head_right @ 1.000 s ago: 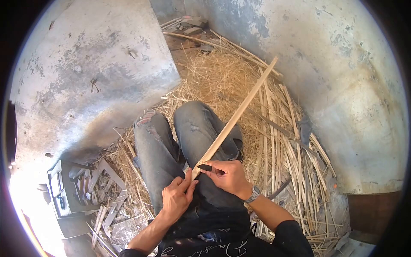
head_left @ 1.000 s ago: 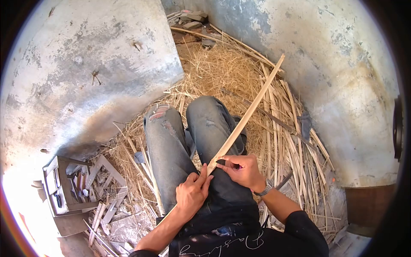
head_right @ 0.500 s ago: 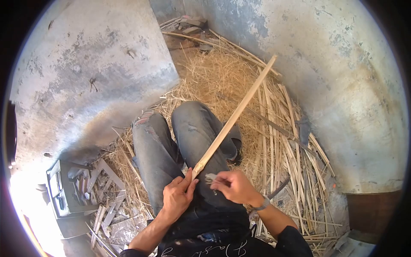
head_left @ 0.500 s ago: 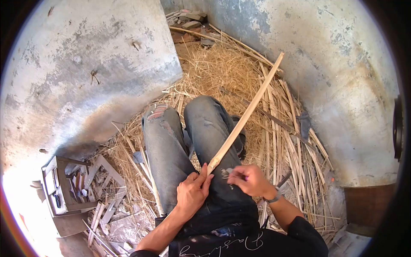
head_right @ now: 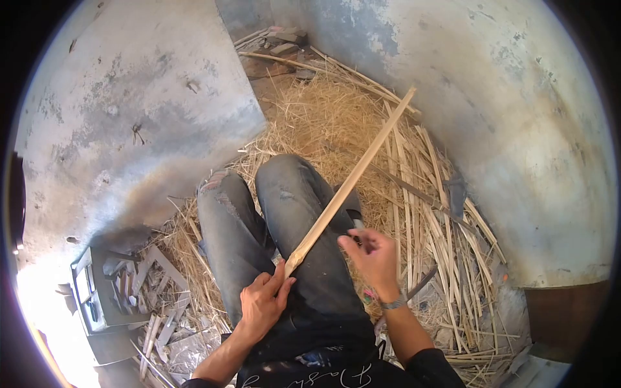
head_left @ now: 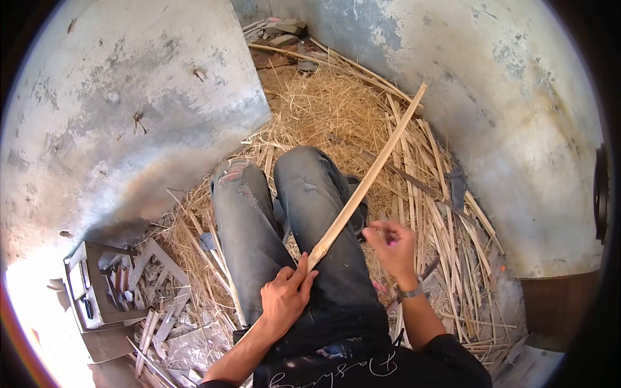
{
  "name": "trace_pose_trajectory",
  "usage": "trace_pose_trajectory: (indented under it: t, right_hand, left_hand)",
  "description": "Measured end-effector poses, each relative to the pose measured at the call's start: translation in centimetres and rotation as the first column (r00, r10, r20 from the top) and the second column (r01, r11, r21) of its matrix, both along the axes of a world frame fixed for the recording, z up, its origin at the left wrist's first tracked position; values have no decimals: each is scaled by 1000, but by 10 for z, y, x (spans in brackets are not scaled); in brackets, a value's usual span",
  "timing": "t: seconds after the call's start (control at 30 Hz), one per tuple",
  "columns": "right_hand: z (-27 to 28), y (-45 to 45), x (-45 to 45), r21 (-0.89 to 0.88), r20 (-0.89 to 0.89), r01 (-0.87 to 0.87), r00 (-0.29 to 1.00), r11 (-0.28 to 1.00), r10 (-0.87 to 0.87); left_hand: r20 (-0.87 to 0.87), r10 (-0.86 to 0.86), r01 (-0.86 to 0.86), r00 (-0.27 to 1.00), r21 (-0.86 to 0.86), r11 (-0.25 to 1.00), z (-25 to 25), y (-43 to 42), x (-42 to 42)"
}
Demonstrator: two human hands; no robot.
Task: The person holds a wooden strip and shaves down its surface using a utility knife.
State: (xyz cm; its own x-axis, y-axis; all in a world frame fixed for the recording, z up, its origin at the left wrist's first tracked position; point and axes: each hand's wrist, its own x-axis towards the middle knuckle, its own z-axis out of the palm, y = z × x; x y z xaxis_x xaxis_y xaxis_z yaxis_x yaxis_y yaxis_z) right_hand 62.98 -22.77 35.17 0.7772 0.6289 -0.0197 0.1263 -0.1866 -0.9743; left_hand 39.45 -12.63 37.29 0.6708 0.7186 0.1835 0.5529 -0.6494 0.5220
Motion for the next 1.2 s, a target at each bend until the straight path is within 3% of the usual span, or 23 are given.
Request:
trace_pose_trajectory:
  t: [0.17,0.37,0.43,0.53,0.83,0.87,0.93,1.03,1.07,1.2]
  right_hand:
    - [-5,40,-12,36,128,-104,987,994,99]
    - [-12,55,0,58,-3,-119,993,991,119]
    - [-16,58,7,119,-129,-53,989,992,69]
    - [-27,61,29,153,-172,-22,984,988,48]
    - [-26,72,72,175,-323,65,946,982,-5]
    - [-27,76,77,192,-108,61,993,979,-41]
    - [-24,72,88,165,307,59,946,984,-108]
    - [-28,67,110,138,415,136,891,981,-182]
    - [-21,61,115,20,491,109,865,994,-105]
    - [-22,62,119,79,590,110,796,991,-135]
  left_hand:
    - [-25,1,-1,1000,5,1000,1,-6,-17]
    - [-55,3,-3,998,-3,1000,7,-8,-44]
    - [-63,-4,4,998,-3,1000,8,-8,-56]
    - [-87,-7,9,996,24,1000,7,-7,-79]
    - [-83,3,-13,997,-124,992,13,-2,-138]
    - [-85,-2,-9,996,-122,992,14,-1,-143]
    - [-86,-6,-5,996,-120,993,16,0,-154]
    - [-149,24,-46,989,-151,987,13,2,-179]
    - [-116,16,-39,993,-197,980,11,4,-187]
    - [-64,26,-48,998,-366,930,5,4,-209]
